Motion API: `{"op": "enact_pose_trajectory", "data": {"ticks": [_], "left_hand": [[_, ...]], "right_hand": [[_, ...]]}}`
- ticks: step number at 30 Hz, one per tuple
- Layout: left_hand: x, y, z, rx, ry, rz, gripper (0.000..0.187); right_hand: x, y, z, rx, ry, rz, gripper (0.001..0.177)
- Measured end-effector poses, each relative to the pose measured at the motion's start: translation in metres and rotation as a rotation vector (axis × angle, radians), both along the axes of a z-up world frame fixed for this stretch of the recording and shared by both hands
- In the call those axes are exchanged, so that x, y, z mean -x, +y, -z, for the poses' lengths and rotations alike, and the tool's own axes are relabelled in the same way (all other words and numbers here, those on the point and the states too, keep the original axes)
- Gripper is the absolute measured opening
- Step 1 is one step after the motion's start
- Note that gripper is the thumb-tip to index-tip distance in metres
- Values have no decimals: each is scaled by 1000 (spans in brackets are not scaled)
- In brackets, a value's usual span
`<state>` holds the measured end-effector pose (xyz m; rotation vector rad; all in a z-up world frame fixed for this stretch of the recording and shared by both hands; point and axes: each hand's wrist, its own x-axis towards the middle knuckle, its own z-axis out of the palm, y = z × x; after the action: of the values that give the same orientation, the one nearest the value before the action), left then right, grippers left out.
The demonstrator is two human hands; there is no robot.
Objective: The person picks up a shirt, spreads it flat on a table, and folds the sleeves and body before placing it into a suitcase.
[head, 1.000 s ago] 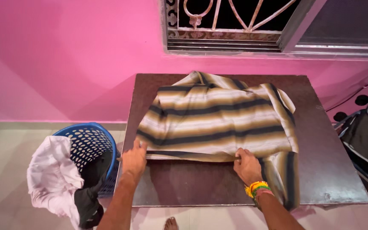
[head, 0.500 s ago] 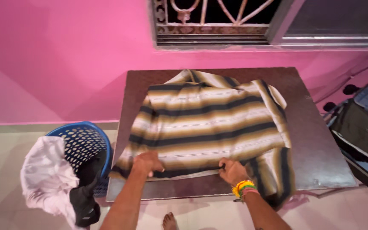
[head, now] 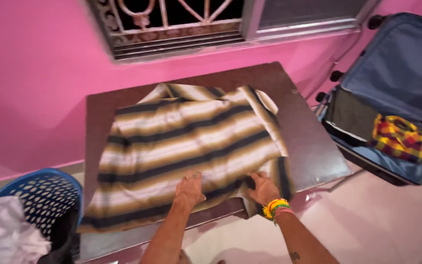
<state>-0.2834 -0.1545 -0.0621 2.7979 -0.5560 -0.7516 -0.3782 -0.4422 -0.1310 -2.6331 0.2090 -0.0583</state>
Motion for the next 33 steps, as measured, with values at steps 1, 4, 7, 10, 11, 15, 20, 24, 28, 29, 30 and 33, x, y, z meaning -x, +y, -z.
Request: {"op": "enact_pose_trajectory", "data": {"ticks": [1,4,7,10,11,15,20,24,28,29,30,33], "left_hand": [[1,-10,-2,30,-30,33,84],[-7,-39,5,107,-53,131,83],[-18,-65,33,116,-25,216,78],[-24,-86,82,79,-86,239,67],[-26,-92,100,75,-164,232,64],[-13,-111,144,38,-399,293,39],[16,-138,60,-38,-206,265,65],[1,-113,9,-18,49,308,78],[-26,-47,39,176,-129,91,70],[-32,-29,48,120,-237,0,64],[-40,-6,52,15,-280,-57,70],[-47,56,45,-135,-216,-283,87]], "right_hand": [[4,-7,-3,78,69,-26,76],[14,-12,-18,72,294,105,84],[13,-28,-36,10,439,191,90],[-1,-53,-41,165,596,285,97],[-7,-58,-37,162,593,283,97],[-20,-80,4,202,260,105,84],[-19,-90,43,237,214,-161,76],[-28,-107,25,180,638,242,81],[-69,-99,32,339,637,104,80],[-80,-85,36,465,536,15,80],[-91,-73,37,588,431,-73,81],[-115,-15,39,41,69,-249,76]]}}
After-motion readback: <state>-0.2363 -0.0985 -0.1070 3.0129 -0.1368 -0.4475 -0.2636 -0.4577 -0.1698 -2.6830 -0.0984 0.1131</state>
